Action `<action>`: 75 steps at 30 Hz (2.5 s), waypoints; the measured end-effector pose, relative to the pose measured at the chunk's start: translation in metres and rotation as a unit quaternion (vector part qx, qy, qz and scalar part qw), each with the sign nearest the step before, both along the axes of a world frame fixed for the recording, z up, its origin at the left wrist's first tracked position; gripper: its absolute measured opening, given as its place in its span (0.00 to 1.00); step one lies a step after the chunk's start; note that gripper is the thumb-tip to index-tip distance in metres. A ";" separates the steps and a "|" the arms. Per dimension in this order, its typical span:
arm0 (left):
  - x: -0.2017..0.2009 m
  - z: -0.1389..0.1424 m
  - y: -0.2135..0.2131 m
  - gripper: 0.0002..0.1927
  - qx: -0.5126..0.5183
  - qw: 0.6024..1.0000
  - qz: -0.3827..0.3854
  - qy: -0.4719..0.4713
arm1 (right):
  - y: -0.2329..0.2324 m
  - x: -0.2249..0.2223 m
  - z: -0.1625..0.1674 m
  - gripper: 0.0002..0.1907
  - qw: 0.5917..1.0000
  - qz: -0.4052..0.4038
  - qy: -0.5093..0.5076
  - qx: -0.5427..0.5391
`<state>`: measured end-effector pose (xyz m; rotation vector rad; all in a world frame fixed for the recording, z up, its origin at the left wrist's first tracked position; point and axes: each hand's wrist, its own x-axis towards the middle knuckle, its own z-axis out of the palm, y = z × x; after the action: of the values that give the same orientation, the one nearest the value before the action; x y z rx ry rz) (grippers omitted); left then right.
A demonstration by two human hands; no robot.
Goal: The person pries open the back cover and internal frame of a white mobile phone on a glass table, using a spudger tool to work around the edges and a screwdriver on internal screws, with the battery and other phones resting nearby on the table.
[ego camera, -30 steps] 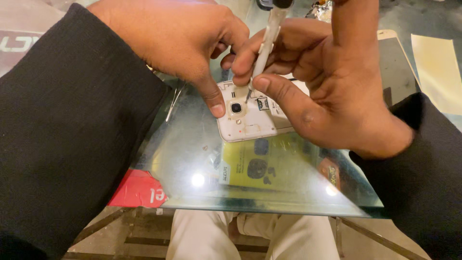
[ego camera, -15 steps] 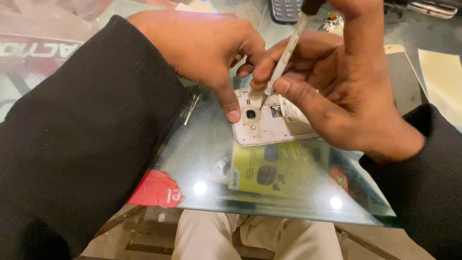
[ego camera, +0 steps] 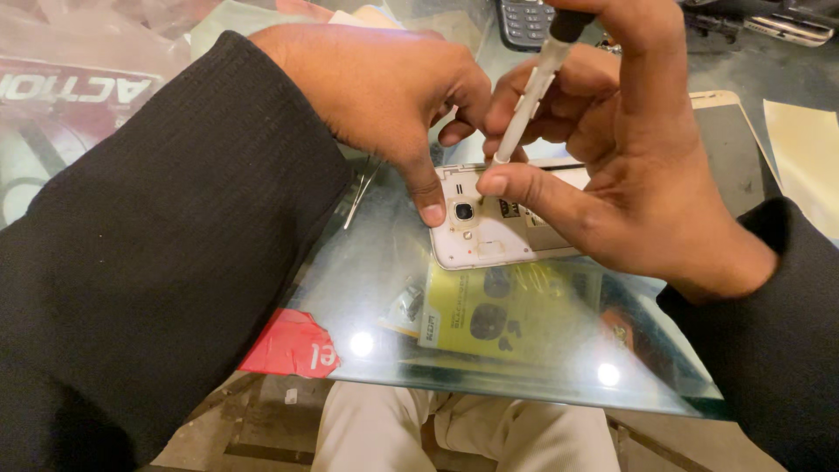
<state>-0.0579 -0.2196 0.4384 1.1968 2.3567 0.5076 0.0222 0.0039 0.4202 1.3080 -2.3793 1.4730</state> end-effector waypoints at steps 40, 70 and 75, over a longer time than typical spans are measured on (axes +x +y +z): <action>-0.021 -0.043 -0.008 0.36 0.214 0.966 -0.144 -0.015 | -0.111 -0.025 0.070 0.06 0.593 -0.004 0.233 0.771; -0.006 -0.042 0.002 0.30 -0.032 0.999 0.038 0.021 | -0.078 -0.005 0.052 0.01 0.501 -0.002 0.240 0.832; -0.003 -0.042 0.001 0.29 -0.055 0.996 0.069 0.022 | -0.077 -0.009 0.050 0.02 0.559 0.021 0.328 0.761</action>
<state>-0.0609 -0.2185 0.3966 1.0109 2.4830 0.3942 0.0137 -0.0733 0.4703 1.4077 -2.5444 -1.5011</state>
